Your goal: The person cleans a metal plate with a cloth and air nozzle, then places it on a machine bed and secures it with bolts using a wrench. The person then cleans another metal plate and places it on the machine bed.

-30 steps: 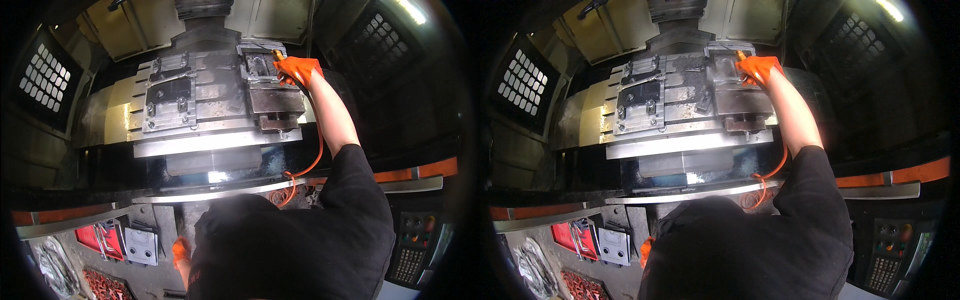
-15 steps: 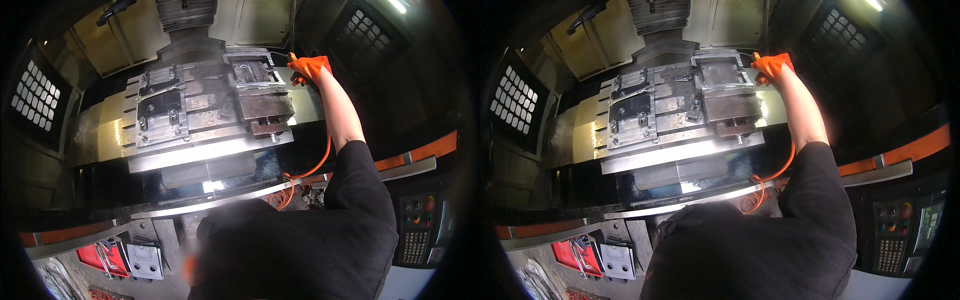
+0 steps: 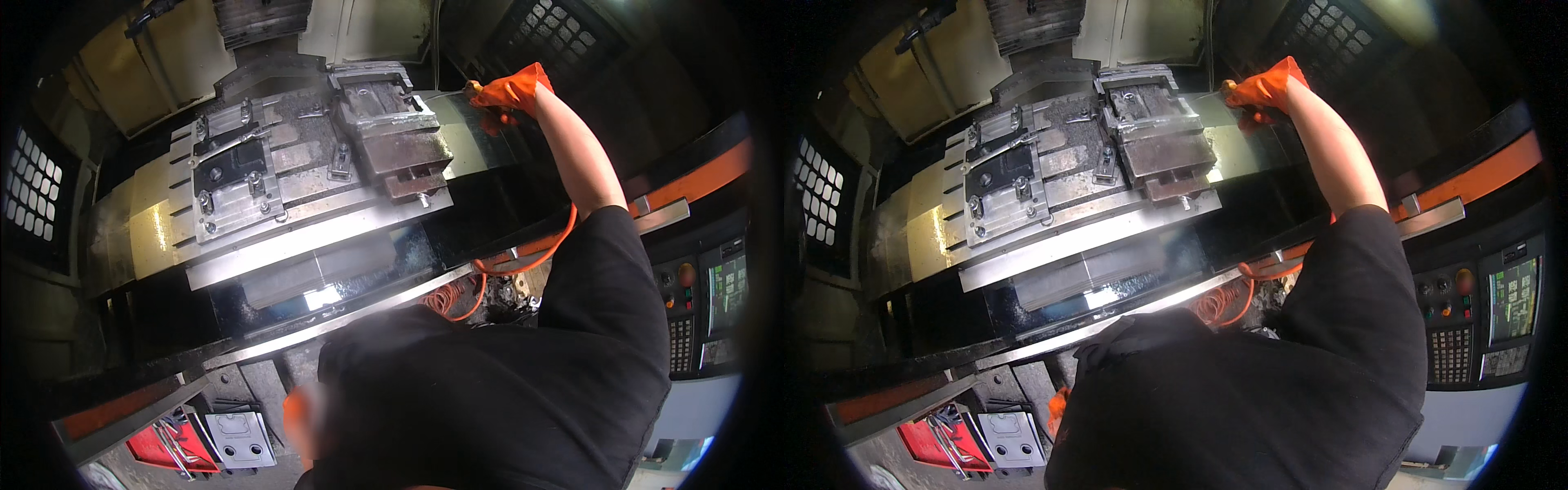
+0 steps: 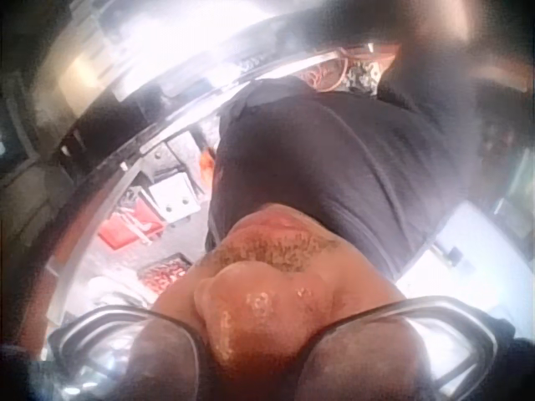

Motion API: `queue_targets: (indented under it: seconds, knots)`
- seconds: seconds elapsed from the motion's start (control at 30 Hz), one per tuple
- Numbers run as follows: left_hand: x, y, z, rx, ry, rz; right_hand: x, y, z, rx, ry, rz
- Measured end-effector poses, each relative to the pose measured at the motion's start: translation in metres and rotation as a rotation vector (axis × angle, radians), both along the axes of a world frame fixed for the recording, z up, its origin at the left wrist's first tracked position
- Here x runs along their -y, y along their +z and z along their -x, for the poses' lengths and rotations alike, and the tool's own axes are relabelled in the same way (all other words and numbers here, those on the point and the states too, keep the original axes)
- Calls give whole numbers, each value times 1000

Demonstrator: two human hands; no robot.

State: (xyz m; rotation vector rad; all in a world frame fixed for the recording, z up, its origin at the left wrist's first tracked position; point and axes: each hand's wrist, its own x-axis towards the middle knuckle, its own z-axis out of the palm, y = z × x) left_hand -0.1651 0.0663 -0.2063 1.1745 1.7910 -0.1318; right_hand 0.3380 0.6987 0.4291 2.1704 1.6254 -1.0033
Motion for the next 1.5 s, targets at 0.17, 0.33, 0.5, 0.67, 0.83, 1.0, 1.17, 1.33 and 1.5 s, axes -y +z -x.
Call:
queue_targets:
  seconds: [0.17,0.33,0.5,0.67,0.83,1.0,1.17,1.33,1.5]
  knots:
    - [-12,-20,16,-50,-93,-102,13,12,15,68,82,-8]
    - [-21,-11,20,-133,-348,-197,26,17,20,51,94,7]
    - [-17,-8,18,29,-67,-107,33,13,22,-57,66,82]
    - [-33,-1,16,89,142,-32,20,4,38,-181,135,186]
    - [-36,25,9,407,870,77,21,3,73,-222,223,177]
    - [-3,29,-5,650,1379,137,24,5,82,-192,217,102]
    - [47,25,-10,712,1566,200,15,-13,86,-277,149,59]
    - [58,-7,2,647,1186,254,-38,-67,82,-452,98,-1]
    - [-11,73,6,477,1093,-167,-30,-91,115,-335,75,-318]
